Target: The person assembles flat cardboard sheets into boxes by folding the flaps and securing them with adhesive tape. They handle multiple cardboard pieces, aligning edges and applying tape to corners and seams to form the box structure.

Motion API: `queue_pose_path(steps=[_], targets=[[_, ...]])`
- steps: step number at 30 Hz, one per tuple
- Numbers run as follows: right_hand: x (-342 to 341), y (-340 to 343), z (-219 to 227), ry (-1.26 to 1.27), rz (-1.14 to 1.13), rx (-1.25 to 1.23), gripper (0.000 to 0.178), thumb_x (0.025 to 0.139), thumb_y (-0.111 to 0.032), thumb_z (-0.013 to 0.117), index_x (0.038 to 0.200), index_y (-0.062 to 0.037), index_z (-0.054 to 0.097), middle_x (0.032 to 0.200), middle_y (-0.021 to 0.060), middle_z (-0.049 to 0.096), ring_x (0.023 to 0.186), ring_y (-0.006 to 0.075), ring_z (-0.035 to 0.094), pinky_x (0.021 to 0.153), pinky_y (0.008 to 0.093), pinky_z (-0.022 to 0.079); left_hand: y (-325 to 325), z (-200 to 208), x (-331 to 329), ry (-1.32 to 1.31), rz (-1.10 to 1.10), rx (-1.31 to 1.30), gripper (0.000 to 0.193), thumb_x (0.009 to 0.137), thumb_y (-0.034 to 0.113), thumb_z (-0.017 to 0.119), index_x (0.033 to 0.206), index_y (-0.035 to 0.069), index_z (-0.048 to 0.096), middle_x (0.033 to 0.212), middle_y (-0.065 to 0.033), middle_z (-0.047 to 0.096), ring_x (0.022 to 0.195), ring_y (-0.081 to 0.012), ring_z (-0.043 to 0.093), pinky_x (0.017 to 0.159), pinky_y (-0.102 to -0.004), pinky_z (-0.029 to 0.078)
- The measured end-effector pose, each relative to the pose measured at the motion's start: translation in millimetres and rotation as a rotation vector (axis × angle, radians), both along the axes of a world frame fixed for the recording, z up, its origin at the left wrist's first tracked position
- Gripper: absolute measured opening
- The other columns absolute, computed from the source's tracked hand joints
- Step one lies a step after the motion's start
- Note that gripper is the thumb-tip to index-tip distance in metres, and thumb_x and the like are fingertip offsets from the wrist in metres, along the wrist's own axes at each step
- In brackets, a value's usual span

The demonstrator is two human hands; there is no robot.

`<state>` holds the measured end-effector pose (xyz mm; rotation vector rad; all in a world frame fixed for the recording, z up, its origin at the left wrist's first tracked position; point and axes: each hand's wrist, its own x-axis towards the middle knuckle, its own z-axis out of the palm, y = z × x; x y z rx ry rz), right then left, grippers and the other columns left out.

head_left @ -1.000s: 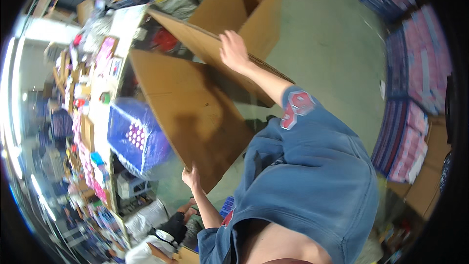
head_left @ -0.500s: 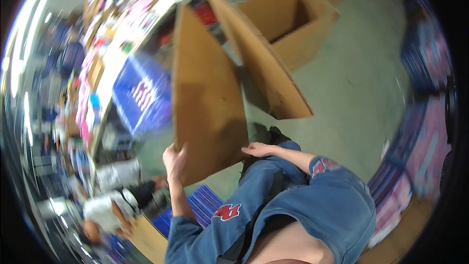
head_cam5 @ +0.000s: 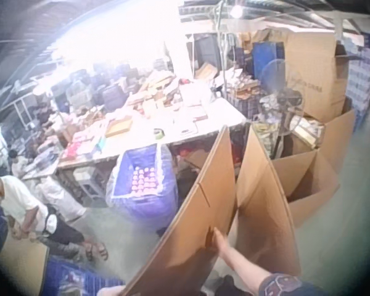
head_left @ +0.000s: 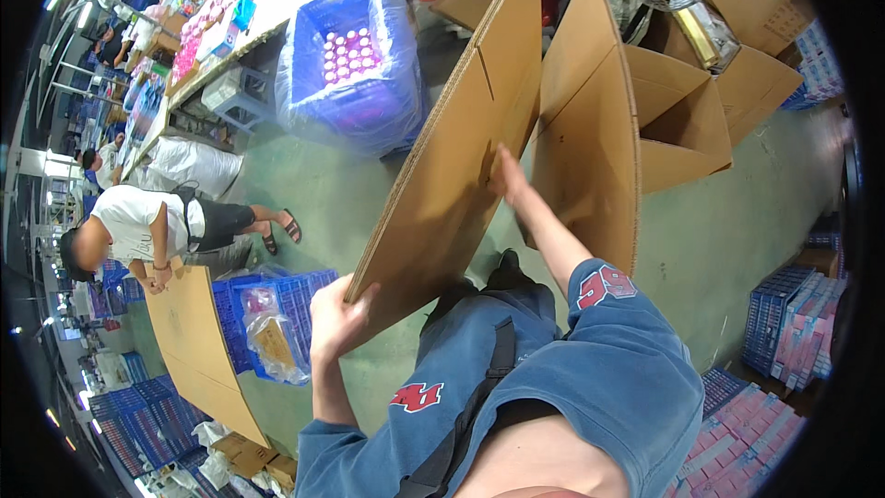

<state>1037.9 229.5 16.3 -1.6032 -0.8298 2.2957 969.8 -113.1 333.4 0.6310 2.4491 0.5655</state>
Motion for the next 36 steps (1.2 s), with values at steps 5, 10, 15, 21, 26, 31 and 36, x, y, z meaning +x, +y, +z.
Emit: queue_pose_path(steps=[5,10,15,21,26,31,36], targets=[[-1,-155,-110,0.033,0.082,-0.321,0.13,0.064,-0.095,0.06,0.161,-0.0148,0.024,0.15,0.0179,0.042,0.133,0.0375,0.043,0.11,0.0603,0.034,-56,99,-17,0.139,-0.183,0.052,0.019,0.085,0.014,0.075,0.104,0.007,0.074,0.087,-0.013,0.072,0.075,-0.0297,0.071,0.068,-0.0354,0.055],[-23,-119,-154,0.359,-0.334,-0.277,0.129,0.067,-0.096,0.053,0.163,-0.0208,0.011,0.168,0.0155,0.011,0.152,0.0411,0.011,0.117,0.0639,0.019,-116,207,-22,0.216,-0.348,-0.116,0.037,0.075,0.019,0.08,0.111,0.011,0.073,0.079,-0.006,0.069,0.064,-0.0247,0.067,0.056,-0.0333,0.052],[-57,-88,-141,0.271,-0.455,-0.3,0.127,0.068,-0.095,0.054,0.163,-0.0219,0.011,0.168,0.0146,0.011,0.152,0.042,0.013,0.117,0.0643,0.019,-161,255,-40,0.285,-0.625,-0.252,0.049,0.069,0.016,0.076,0.117,0.009,0.069,0.084,-0.0026,0.069,0.068,-0.0204,0.068,0.058,-0.0332,0.055],[-171,-62,-3,0.532,-0.347,-0.246,0.125,0.07,-0.093,0.054,0.163,-0.0232,0.011,0.168,0.0135,0.012,0.151,0.0431,0.015,0.117,0.0647,0.02,-174,295,-148,0.402,-0.646,-0.136,0.03,0.072,0.014,0.077,0.101,0.008,0.074,0.072,-0.0052,0.067,0.062,-0.0247,0.068,0.056,-0.035,0.054],[-258,-44,141,0.784,-0.013,0.261,0.102,0.09,-0.073,0.054,0.164,-0.0222,0.005,0.17,0.0112,0.007,0.153,0.0418,0.015,0.122,0.0562,0.019,-127,366,-248,0.425,-0.673,-0.324,0.026,0.084,0.025,0.078,0.088,0.001,0.072,0.061,-0.0088,0.06,0.05,-0.0224,0.057,0.053,-0.0316,0.047],[-319,-42,170,0.633,0.039,0.757,0.1,0.097,-0.044,0.066,0.164,-0.0172,-0.004,0.17,0.0146,-0.002,0.156,0.0338,0.005,0.125,0.0477,0.013,-65,380,-338,0.55,-0.61,-0.265,0.037,0.088,0.029,0.079,0.095,-0.006,0.069,0.068,-0.0139,0.063,0.058,-0.0216,0.058,0.058,-0.0336,0.046],[-375,-21,137,0.483,0.049,1.107,0.105,0.094,-0.038,0.072,0.163,-0.013,-0.002,0.169,0.0191,-0.008,0.157,0.0293,-0.003,0.126,0.0428,0.006,12,394,-452,0.54,-0.692,-0.45,0.04,0.087,0.034,0.079,0.101,-0.003,0.071,0.078,-0.0153,0.07,0.069,-0.0194,0.063,0.066,-0.0344,0.05]])
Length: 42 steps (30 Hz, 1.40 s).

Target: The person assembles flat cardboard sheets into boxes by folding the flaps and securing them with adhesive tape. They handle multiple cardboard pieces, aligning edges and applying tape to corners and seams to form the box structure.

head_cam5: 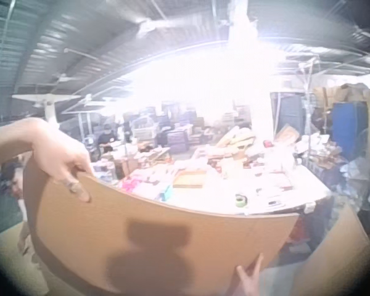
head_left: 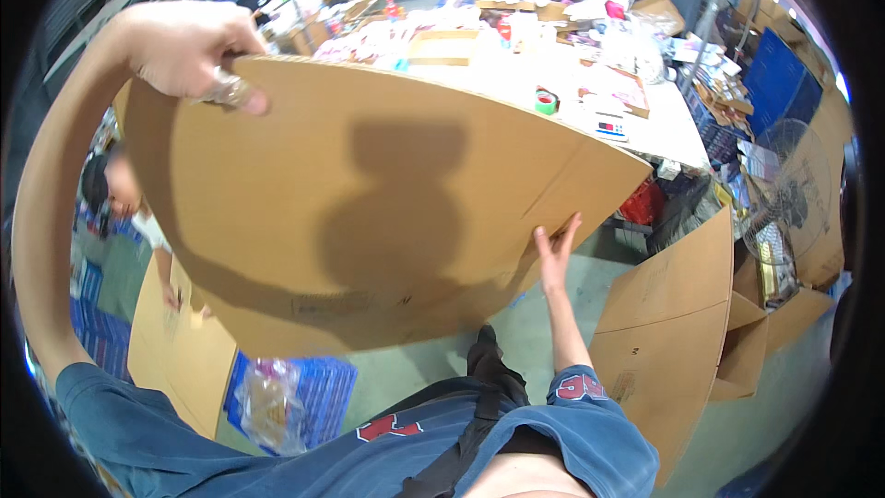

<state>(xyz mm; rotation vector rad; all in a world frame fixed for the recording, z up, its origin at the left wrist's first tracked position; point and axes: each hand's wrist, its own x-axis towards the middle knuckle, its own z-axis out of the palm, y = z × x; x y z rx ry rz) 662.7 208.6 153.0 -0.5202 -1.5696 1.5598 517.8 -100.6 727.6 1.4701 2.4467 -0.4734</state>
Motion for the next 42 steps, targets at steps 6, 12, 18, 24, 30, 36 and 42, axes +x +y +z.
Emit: queue_pose_path(steps=[6,12,18,24,30,36,42], targets=[[-59,40,-30,-0.306,-0.247,0.234,0.111,0.086,-0.045,0.076,0.163,-0.0086,0.004,0.168,0.024,-0.005,0.155,0.0424,-0.006,0.123,0.0579,0.001,109,-11,-160,0.005,0.141,-0.067,0.049,0.085,0.043,0.081,0.104,-0.001,0.072,0.085,-0.011,0.073,0.081,-0.0159,0.066,0.074,-0.0339,0.051],[-101,67,-50,-0.469,-0.633,0.387,0.112,0.083,-0.053,0.073,0.162,-0.0056,0.009,0.168,0.0242,0.0,0.154,0.0464,-0.003,0.121,0.0616,0.001,192,-59,-312,0.12,-0.088,0.142,0.043,0.08,0.034,0.082,0.105,0.002,0.069,0.096,-0.013,0.067,0.092,-0.0251,0.063,0.081,-0.0387,0.049],[-169,74,-58,-0.889,-0.819,0.535,0.11,0.084,-0.072,0.062,0.162,-0.0089,0.017,0.168,0.0246,0.006,0.153,0.0483,0.002,0.12,0.065,0.005,240,-274,-427,0.493,-0.436,0.495,0.077,0.081,0.03,0.081,0.148,0.013,0.047,0.149,-0.0193,0.044,0.14,-0.0395,0.039,0.116,-0.0558,0.03],[-192,93,-73,-0.99,-0.825,0.597,0.104,0.088,-0.074,0.055,0.162,-0.0095,0.02,0.167,0.025,0.009,0.153,0.0478,0.003,0.12,0.0647,0.006,174,-556,-373,0.3,-0.002,0.965,0.063,0.105,0.047,0.044,0.156,0.011,0.037,0.163,-0.0238,0.024,0.151,-0.0468,0.019,0.12,-0.0636,0.015],[-196,96,-94,-1.074,-0.762,0.561,0.098,0.092,-0.071,0.053,0.162,-0.0111,0.02,0.167,0.0248,0.01,0.154,0.046,0.004,0.121,0.0628,0.004,110,-658,-313,0.155,0.248,0.93,0.063,0.104,0.051,0.044,0.156,0.017,0.039,0.166,-0.0187,0.023,0.154,-0.0412,0.017,0.122,-0.0603,0.01],[-205,103,-107,-1.158,-0.719,0.544,0.097,0.092,-0.076,0.047,0.161,-0.0124,0.022,0.166,0.0247,0.012,0.153,0.046,0.006,0.121,0.0613,0.004,107,-683,-315,0.103,0.299,0.914,0.061,0.101,0.046,0.051,0.155,0.019,0.042,0.166,-0.0153,0.025,0.154,-0.0395,0.017,0.123,-0.0587,0.01],[-208,123,-129,-1.284,-0.652,0.551,0.101,0.088,-0.084,0.04,0.161,-0.0152,0.028,0.166,0.0251,0.016,0.152,0.0488,0.01,0.122,0.0603,0.005,113,-691,-287,0.103,0.423,0.841,0.057,0.1,0.036,0.056,0.152,0.016,0.044,0.161,-0.0204,0.031,0.151,-0.0408,0.024,0.123,-0.058,0.015]])
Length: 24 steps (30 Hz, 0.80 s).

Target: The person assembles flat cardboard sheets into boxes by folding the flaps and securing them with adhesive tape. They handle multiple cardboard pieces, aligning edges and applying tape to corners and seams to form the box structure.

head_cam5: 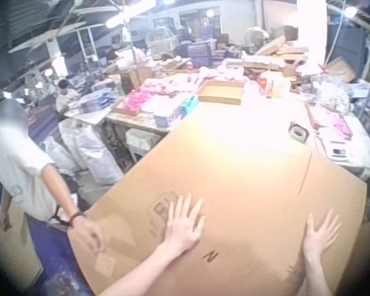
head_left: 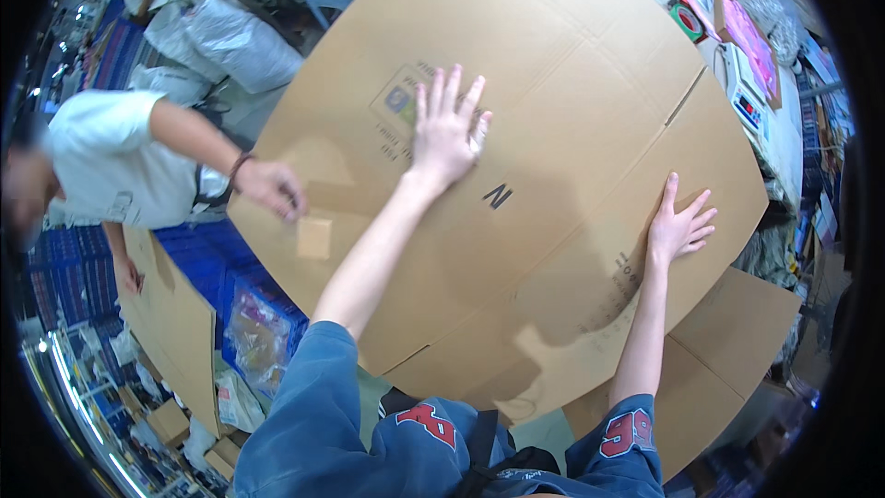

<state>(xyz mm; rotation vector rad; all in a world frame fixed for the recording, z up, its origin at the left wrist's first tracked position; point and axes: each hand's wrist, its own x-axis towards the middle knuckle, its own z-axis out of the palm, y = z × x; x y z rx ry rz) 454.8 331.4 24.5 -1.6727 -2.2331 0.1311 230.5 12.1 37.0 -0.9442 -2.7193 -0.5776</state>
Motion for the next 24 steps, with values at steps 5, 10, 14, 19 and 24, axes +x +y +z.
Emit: queue_pose_path(steps=[5,10,14,19,24], targets=[[-1,12,-18,-0.113,0.031,-0.06,0.099,0.088,-0.084,0.041,0.16,-0.0165,0.031,0.165,0.0256,0.019,0.152,0.0494,0.012,0.121,0.0613,0.005,-92,-8,155,-0.18,-0.138,0.037,0.056,0.096,0.029,0.065,0.146,0.01,0.049,0.159,-0.02,0.035,0.149,-0.0406,0.028,0.122,-0.0572,0.019],[28,21,-23,-0.065,0.433,-0.068,0.087,0.094,-0.071,0.048,0.156,-0.0119,0.038,0.164,0.0225,0.025,0.155,0.0376,0.014,0.125,0.0523,0.007,-249,0,349,-0.125,0.776,0.249,0.079,0.088,0.047,0.076,0.146,0.004,0.044,0.153,-0.0232,0.036,0.142,-0.0434,0.033,0.117,-0.0536,0.028],[91,9,-11,0.021,0.707,-0.169,0.073,0.098,-0.05,0.056,0.155,-0.0073,0.038,0.165,0.0205,0.025,0.155,0.035,0.016,0.125,0.0506,0.007,-284,-14,413,-1.322,0.922,1.444,0.093,0.086,0.059,0.075,0.149,0.0,0.04,0.15,-0.0165,0.046,0.134,-0.0316,0.05,0.11,-0.0478,0.044],[220,-77,13,-0.008,0.89,-0.272,0.07,0.098,-0.038,0.059,0.156,-0.0071,0.035,0.165,0.0214,0.024,0.155,0.0378,0.016,0.125,0.0526,0.009,-269,-35,425,-1.376,0.9,1.615,0.082,0.086,0.062,0.072,0.143,0.007,0.049,0.137,-0.0114,0.06,0.128,-0.0319,0.056,0.106,-0.0514,0.047],[336,-153,45,-0.123,0.963,-0.345,0.073,0.093,-0.034,0.068,0.153,-0.0069,0.038,0.163,0.0239,0.024,0.153,0.0428,0.018,0.123,0.0563,0.013,-224,-38,448,-1.365,0.926,1.7,0.086,0.085,0.066,0.07,0.142,0.005,0.049,0.141,-0.0132,0.057,0.128,-0.0332,0.056,0.106,-0.0552,0.047]])
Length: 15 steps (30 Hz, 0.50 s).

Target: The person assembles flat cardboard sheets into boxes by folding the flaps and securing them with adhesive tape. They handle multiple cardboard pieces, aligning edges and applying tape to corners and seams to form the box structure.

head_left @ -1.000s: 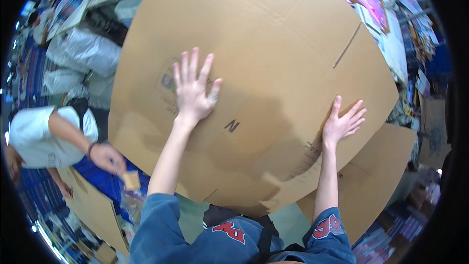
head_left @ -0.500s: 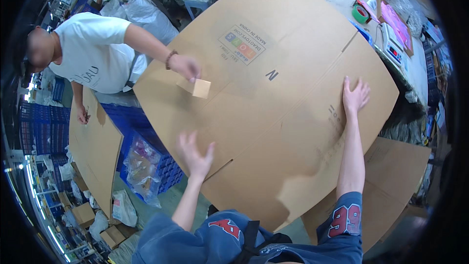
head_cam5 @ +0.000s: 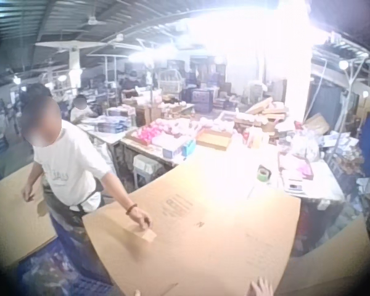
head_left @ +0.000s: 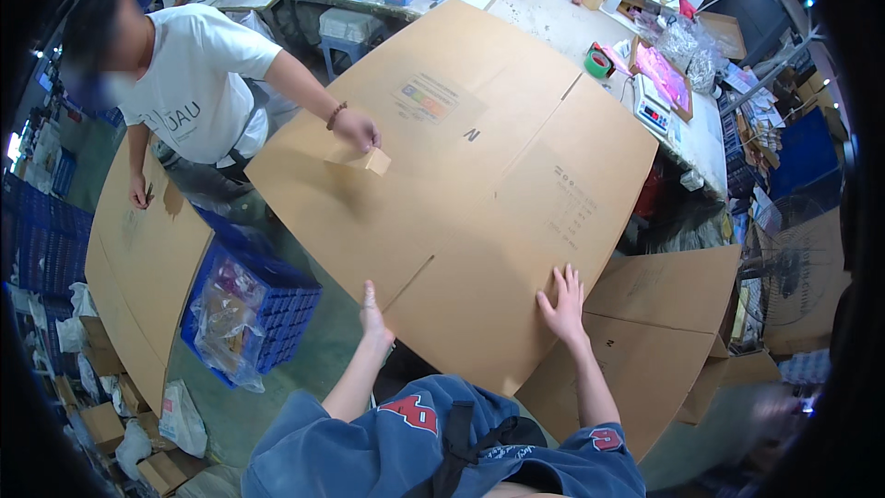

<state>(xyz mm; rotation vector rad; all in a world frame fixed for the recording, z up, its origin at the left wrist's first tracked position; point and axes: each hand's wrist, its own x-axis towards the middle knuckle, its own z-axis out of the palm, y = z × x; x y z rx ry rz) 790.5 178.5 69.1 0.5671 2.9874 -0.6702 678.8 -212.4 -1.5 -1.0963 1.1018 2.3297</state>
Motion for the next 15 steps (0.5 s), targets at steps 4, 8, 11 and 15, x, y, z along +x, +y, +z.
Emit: queue_pose_path(steps=[4,8,11,15], targets=[[0,-13,9,-0.025,-0.094,-0.075,0.054,0.092,-0.035,0.07,0.135,-0.0048,0.056,0.154,0.0252,0.039,0.147,0.044,0.03,0.122,0.0575,0.018,48,-1,4,0.046,-0.193,0.074,0.089,0.091,0.076,0.051,0.148,0.008,0.044,0.144,-0.0132,0.055,0.131,-0.0317,0.053,0.112,-0.0551,0.04],[-88,-40,23,0.204,-0.03,-0.238,0.036,0.095,-0.03,0.069,0.118,-0.0025,0.067,0.128,0.0227,0.063,0.125,0.0352,0.058,0.108,0.0465,0.042,62,10,-18,0.036,-0.95,-0.035,0.084,0.097,0.073,0.042,0.132,-0.002,0.059,0.117,-0.0181,0.07,0.108,-0.0254,0.067,0.096,-0.0431,0.052],[-184,-92,41,0.147,-0.066,-0.75,0.041,0.098,-0.035,0.068,0.118,0.0008,0.066,0.117,0.0152,0.069,0.106,0.0229,0.066,0.091,0.0349,0.051,56,20,-31,0.259,-1.209,-0.145,0.065,0.1,0.059,0.053,0.129,0.0,0.062,0.112,-0.0131,0.07,0.098,-0.0207,0.066,0.089,-0.035,0.053],[-301,-180,59,-0.041,-0.107,-1.2,0.052,0.099,-0.039,0.067,0.126,0.0043,0.059,0.112,0.0117,0.068,0.099,0.0186,0.066,0.085,0.032,0.054,24,21,-44,0.234,-1.223,-0.145,0.061,0.101,0.055,0.056,0.124,-0.001,0.06,0.111,-0.0128,0.07,0.096,-0.0185,0.066,0.084,-0.0316,0.053]])
